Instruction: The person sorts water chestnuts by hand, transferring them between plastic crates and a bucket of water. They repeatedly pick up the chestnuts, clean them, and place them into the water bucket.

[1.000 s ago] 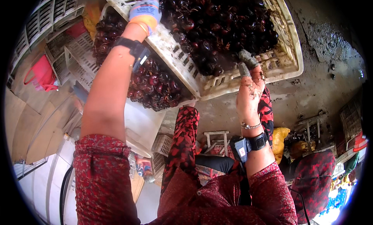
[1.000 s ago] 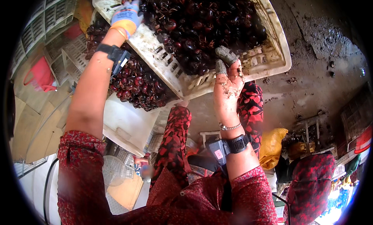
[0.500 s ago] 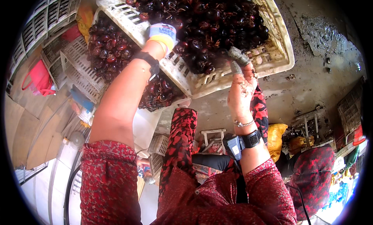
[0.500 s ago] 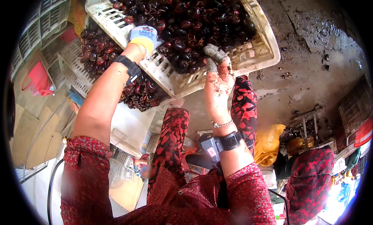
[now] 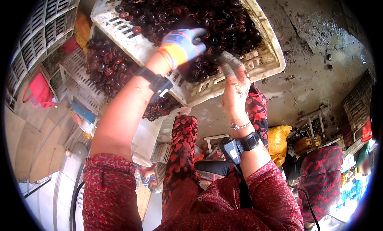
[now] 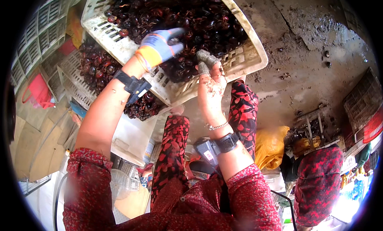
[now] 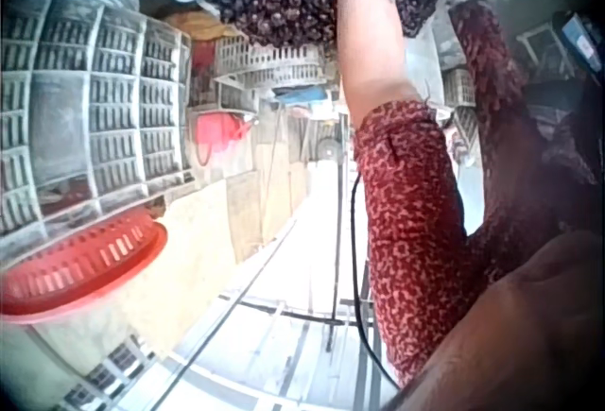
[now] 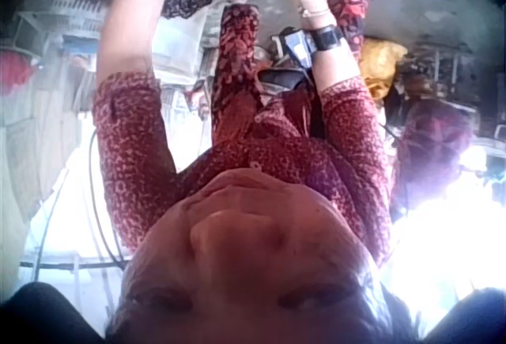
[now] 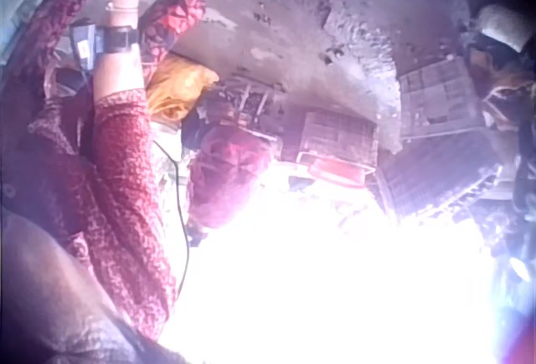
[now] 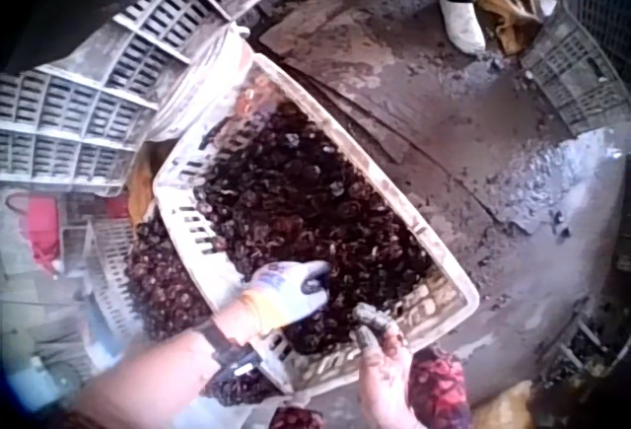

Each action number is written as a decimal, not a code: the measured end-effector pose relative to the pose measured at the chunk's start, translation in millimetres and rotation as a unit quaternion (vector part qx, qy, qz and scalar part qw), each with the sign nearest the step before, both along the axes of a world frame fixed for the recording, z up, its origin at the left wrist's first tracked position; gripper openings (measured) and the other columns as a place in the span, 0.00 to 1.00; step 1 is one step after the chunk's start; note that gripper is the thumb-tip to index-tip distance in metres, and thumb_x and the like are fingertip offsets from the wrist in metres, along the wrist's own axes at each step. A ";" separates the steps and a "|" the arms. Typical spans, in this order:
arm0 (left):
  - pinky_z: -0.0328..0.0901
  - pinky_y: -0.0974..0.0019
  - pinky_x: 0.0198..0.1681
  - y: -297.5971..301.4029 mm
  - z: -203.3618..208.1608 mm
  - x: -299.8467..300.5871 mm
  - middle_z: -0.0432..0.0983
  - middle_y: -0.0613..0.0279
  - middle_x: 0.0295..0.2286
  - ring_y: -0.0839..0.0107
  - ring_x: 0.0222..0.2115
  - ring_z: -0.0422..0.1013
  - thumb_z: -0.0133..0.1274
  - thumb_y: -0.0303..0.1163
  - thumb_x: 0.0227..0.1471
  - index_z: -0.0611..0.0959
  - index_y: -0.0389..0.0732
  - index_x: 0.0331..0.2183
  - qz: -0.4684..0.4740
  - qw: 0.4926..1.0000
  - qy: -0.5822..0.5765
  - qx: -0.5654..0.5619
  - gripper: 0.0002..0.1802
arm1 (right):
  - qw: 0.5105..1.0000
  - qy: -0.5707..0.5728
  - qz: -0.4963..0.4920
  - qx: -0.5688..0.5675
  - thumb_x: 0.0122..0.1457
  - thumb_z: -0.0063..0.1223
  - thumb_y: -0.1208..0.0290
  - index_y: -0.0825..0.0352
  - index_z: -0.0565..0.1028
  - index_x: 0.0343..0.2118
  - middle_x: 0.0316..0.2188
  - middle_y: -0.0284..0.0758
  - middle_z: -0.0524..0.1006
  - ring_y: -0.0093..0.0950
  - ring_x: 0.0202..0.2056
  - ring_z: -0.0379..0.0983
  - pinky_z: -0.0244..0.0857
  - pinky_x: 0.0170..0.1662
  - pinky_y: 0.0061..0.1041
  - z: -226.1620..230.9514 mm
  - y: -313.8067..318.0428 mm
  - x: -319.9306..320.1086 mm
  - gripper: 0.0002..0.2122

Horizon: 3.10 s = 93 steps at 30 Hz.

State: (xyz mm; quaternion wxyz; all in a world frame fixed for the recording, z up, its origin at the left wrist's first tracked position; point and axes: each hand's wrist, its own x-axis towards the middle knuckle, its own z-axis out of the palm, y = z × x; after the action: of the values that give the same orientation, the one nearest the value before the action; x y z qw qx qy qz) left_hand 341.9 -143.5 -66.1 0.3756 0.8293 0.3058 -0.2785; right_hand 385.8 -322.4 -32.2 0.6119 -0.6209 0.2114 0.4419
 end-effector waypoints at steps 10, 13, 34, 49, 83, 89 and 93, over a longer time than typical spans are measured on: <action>0.67 0.60 0.40 -18.0 -45.0 19.9 0.59 0.68 0.55 0.57 0.39 0.69 0.45 0.27 0.46 0.75 0.57 0.45 -0.439 0.879 -0.079 0.169 0.23 | 1.000 -0.016 -0.004 0.019 0.56 0.40 0.84 0.68 0.72 0.42 0.40 0.30 0.73 0.18 0.39 0.68 0.61 0.45 0.16 5.6 4.1 8.3 0.13; 0.67 0.59 0.42 31.7 -59.7 20.2 0.58 0.61 0.55 0.55 0.39 0.70 0.47 0.32 0.48 0.75 0.60 0.46 -0.329 0.910 -0.031 0.250 0.21 | 0.999 -0.020 0.033 0.010 0.55 0.41 0.85 0.69 0.72 0.42 0.39 0.29 0.73 0.18 0.38 0.67 0.61 0.45 0.16 5.0 1.4 7.5 0.13; 0.66 0.62 0.38 -16.2 -16.6 13.1 0.72 0.64 0.40 0.61 0.36 0.70 0.57 0.39 0.41 0.78 0.48 0.30 -0.178 0.936 -0.193 0.234 0.11 | 0.993 0.034 0.085 0.071 0.44 0.32 0.91 0.72 0.70 0.42 0.39 0.32 0.72 0.21 0.37 0.70 0.65 0.43 0.18 -6.4 -6.9 -5.2 0.21; 0.67 0.63 0.42 77.9 -37.7 -9.8 0.63 0.57 0.52 0.59 0.40 0.71 0.50 0.31 0.43 0.79 0.57 0.42 -0.376 0.863 0.136 0.309 0.20 | 0.990 0.070 0.073 0.095 0.57 0.44 0.80 0.71 0.73 0.41 0.35 0.31 0.75 0.19 0.35 0.72 0.69 0.36 0.17 5.6 -3.4 0.3 0.10; 0.66 0.65 0.42 -66.8 -43.1 -5.9 0.69 0.54 0.42 0.63 0.40 0.70 0.52 0.33 0.46 0.76 0.45 0.44 0.038 0.980 -0.053 -0.187 0.20 | 0.988 -0.101 -0.038 0.108 0.57 0.45 0.83 0.67 0.72 0.41 0.37 0.28 0.73 0.16 0.35 0.68 0.62 0.35 0.14 22.6 -8.8 -11.2 0.10; 0.66 0.60 0.43 -85.2 -29.3 50.0 0.67 0.47 0.43 0.54 0.43 0.69 0.51 0.41 0.43 0.72 0.55 0.48 -0.245 0.960 0.120 -0.056 0.26 | 0.992 -0.088 -0.028 0.091 0.56 0.48 0.75 0.68 0.69 0.47 0.42 0.32 0.73 0.18 0.35 0.67 0.62 0.37 0.17 6.1 -26.9 -14.2 0.15; 0.66 0.60 0.43 -87.7 -41.6 54.2 0.65 0.49 0.44 0.56 0.43 0.69 0.49 0.42 0.45 0.71 0.56 0.48 -0.298 0.949 0.099 -0.032 0.25 | 0.997 -0.063 -0.035 0.040 0.55 0.48 0.77 0.68 0.70 0.46 0.40 0.31 0.74 0.17 0.31 0.67 0.61 0.36 0.17 14.5 -18.8 -8.8 0.14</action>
State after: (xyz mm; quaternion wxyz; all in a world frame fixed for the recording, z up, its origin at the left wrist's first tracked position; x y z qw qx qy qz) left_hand 396.0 -231.3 -107.7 0.2695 0.8386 0.0714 -0.4680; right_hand 377.0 -341.1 -17.6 0.6636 -0.6146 0.1757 0.3885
